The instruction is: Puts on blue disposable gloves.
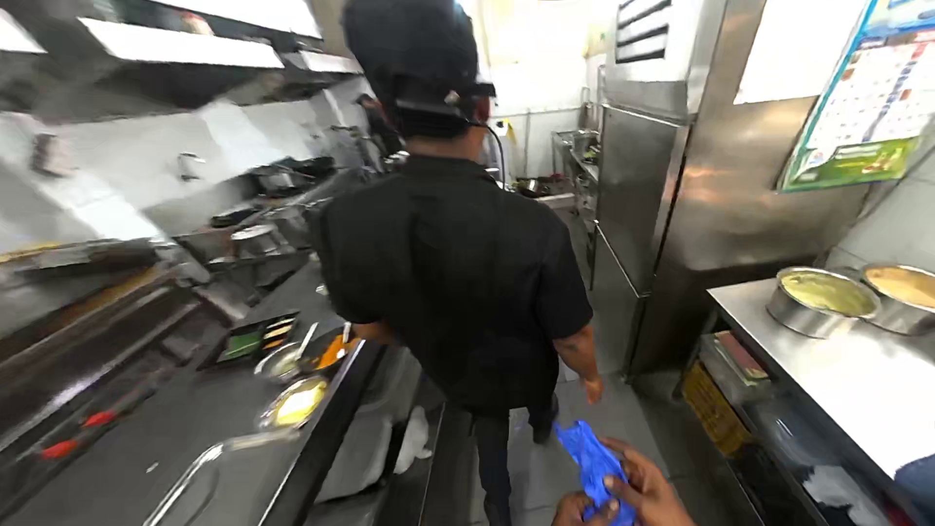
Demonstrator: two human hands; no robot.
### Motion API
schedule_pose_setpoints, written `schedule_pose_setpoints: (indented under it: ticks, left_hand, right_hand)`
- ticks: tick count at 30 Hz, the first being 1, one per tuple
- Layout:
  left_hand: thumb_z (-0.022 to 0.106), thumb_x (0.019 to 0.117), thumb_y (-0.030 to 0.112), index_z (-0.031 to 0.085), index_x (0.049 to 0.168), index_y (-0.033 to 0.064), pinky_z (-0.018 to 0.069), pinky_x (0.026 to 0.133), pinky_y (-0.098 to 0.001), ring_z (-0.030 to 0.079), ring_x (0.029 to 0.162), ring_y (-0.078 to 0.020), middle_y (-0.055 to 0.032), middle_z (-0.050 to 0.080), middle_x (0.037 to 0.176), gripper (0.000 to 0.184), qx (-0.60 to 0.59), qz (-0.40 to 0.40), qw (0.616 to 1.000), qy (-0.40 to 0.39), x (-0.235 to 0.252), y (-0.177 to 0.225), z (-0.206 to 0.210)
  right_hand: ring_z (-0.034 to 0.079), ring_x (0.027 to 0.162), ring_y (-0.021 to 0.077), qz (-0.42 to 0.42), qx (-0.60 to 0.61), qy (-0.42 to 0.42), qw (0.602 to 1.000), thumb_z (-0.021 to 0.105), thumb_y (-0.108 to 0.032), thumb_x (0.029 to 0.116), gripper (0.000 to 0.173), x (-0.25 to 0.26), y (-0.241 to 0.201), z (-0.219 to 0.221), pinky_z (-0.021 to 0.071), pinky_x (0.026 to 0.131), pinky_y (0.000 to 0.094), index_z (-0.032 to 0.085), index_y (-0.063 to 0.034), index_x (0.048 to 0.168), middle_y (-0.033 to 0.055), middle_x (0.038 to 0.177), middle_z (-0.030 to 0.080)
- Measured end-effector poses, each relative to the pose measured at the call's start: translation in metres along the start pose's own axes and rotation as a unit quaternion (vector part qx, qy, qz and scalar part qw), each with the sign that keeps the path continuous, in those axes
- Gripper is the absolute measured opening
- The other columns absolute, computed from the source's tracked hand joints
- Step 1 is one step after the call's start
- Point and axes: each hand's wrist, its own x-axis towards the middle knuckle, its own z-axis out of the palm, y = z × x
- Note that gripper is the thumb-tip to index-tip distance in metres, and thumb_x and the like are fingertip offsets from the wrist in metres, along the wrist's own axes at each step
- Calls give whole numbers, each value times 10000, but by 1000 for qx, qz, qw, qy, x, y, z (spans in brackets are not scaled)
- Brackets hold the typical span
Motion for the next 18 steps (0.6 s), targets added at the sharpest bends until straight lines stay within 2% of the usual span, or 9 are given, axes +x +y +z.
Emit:
schedule_pose_setpoints:
  ticks: [1,2,3,6,8,10,12,15,18]
  left_hand:
    - [686,978,190,726,987,-11,596,776,-354,695,786,-137,-77,734,867,205,-41,11,999,32,30,13,-2]
    - [682,977,163,728,1012,-14,598,782,-358,698,805,-153,-92,736,894,186,-69,22,996,47,59,26,-9]
    - [678,980,162,729,1041,-12,601,792,-364,701,831,-170,-105,737,928,191,-82,29,995,47,88,37,-18]
    - [679,982,211,710,1034,12,572,701,-314,656,775,-155,-88,697,896,209,-72,43,996,-2,161,61,-53]
    - [699,970,233,701,1025,26,549,661,-288,632,739,-139,-72,679,867,214,-55,57,996,-41,217,80,-82]
    - [699,975,234,704,1044,25,556,676,-286,640,748,-135,-71,687,877,220,-35,69,995,-63,273,101,-109]
    - [681,987,235,710,1033,24,550,674,-280,636,739,-129,-64,686,865,218,-26,60,997,-47,321,123,-132]
    - [682,985,222,705,980,32,516,627,-243,598,697,-99,-48,663,835,192,-31,49,998,-6,377,160,-171]
    - [709,963,202,711,985,32,493,548,-216,573,625,-78,-45,647,790,171,-77,70,994,21,427,191,-205]
  right_hand:
    - [689,721,193,-9,8,39,999,651,-83,974,534,29,-4,-8,577,580,347,511,-91,1489,125,977,747]
    - [693,731,199,-15,26,76,997,649,-89,979,499,58,-7,-18,586,596,353,536,-73,1464,134,977,745]
    - [703,782,215,-15,55,105,993,634,-86,989,472,86,-12,-28,610,675,383,544,-52,1451,149,993,736]
    - [688,885,224,4,155,187,970,565,-95,1019,379,165,-8,-48,594,830,424,593,-66,1395,154,1018,703]
    - [671,864,208,0,186,220,958,568,-114,1025,345,232,-3,-60,578,812,406,646,-133,1361,149,1006,700]
    - [682,901,218,-14,208,218,954,576,-109,1019,356,302,-4,-75,583,832,414,647,-158,1365,153,1066,706]
    - [680,926,209,-13,223,204,953,565,-110,1029,352,366,-11,-86,581,830,403,647,-163,1367,135,1119,705]
    - [673,954,176,-9,205,161,965,507,-150,1064,338,450,-33,-97,582,804,378,642,-189,1370,86,1177,697]
    - [671,960,171,-4,180,114,977,462,-195,1084,336,519,-63,-112,582,805,376,639,-194,1370,85,1189,691]
